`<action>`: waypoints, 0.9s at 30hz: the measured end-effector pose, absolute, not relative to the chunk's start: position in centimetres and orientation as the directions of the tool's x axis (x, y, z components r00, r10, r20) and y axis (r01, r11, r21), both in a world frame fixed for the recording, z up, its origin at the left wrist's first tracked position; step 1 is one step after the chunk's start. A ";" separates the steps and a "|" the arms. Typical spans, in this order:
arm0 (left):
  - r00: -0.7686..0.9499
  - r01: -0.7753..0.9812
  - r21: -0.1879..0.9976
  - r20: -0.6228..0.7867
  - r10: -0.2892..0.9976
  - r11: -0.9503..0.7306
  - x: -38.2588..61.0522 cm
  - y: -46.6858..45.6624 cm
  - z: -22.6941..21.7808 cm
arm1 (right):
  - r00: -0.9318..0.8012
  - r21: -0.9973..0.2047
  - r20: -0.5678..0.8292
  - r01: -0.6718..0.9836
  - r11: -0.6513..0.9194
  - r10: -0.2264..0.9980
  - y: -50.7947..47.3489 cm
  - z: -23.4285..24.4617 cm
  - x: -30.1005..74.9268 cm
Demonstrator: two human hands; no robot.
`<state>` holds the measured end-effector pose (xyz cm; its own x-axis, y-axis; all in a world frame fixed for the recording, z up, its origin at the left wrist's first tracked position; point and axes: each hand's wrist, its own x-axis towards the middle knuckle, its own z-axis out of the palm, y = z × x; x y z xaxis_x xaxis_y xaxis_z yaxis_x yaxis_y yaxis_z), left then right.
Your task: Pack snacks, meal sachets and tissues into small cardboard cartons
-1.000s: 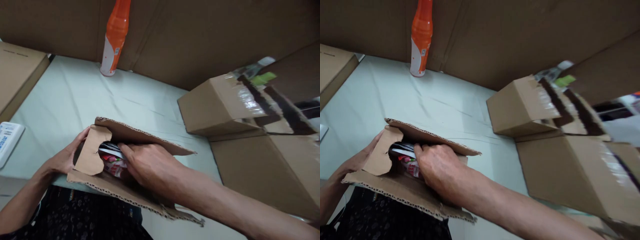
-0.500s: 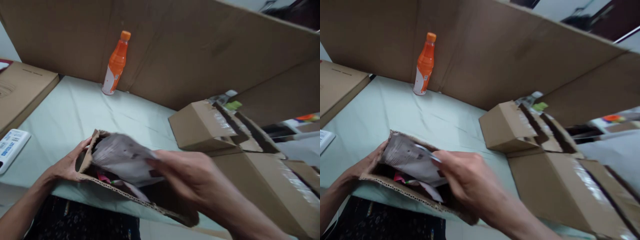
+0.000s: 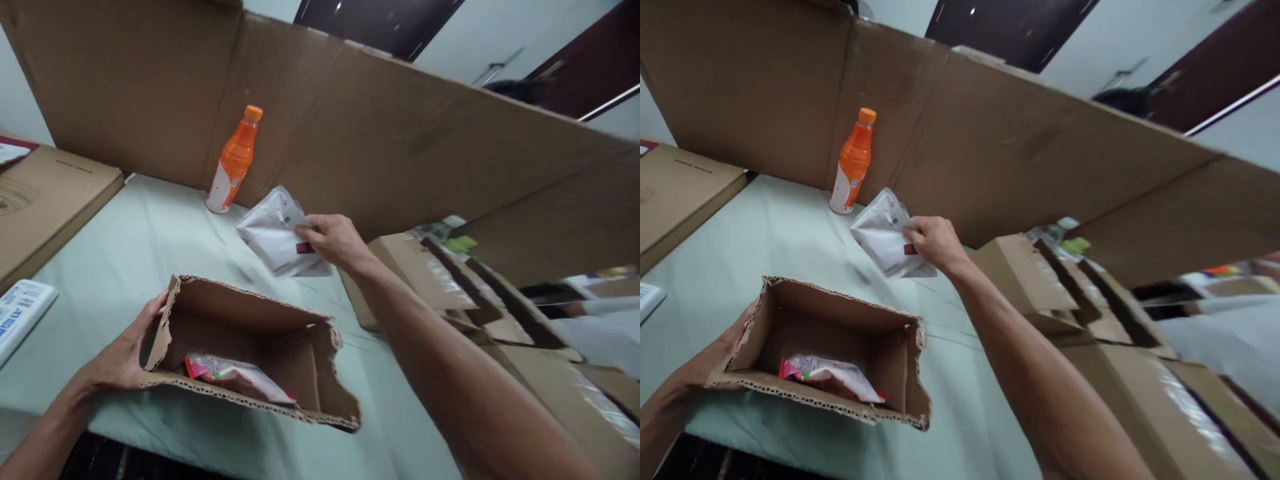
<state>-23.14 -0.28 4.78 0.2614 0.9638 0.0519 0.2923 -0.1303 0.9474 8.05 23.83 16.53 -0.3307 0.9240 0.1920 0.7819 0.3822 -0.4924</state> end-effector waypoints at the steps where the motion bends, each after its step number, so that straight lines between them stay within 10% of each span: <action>1: 0.252 0.286 0.951 0.044 0.967 -0.118 -23.1 -0.3 4.8 | -0.310 -0.490 0.161 0.799 0.349 0.937 25.2 16.1 7.3; 9: 0.190 0.248 0.966 0.024 0.981 -0.071 -22.7 -0.7 4.8 | -0.152 -0.637 0.553 0.557 0.534 0.819 21.5 21.0 6.5; 13: 0.199 0.229 0.972 0.011 0.980 -0.058 -22.7 -0.7 4.8 | -0.807 -0.636 0.079 0.411 0.653 0.586 12.1 22.4 4.9; 16: 0.204 0.207 0.977 0.008 0.979 -0.051 -22.7 -0.7 5.1 | -0.876 -0.466 -0.279 0.481 0.743 0.393 8.4 21.8 3.7; 27: 0.236 0.242 0.962 0.070 0.969 -0.128 -23.1 -0.6 4.2 | -0.873 -0.343 -0.346 0.458 0.820 0.343 6.1 19.8 4.1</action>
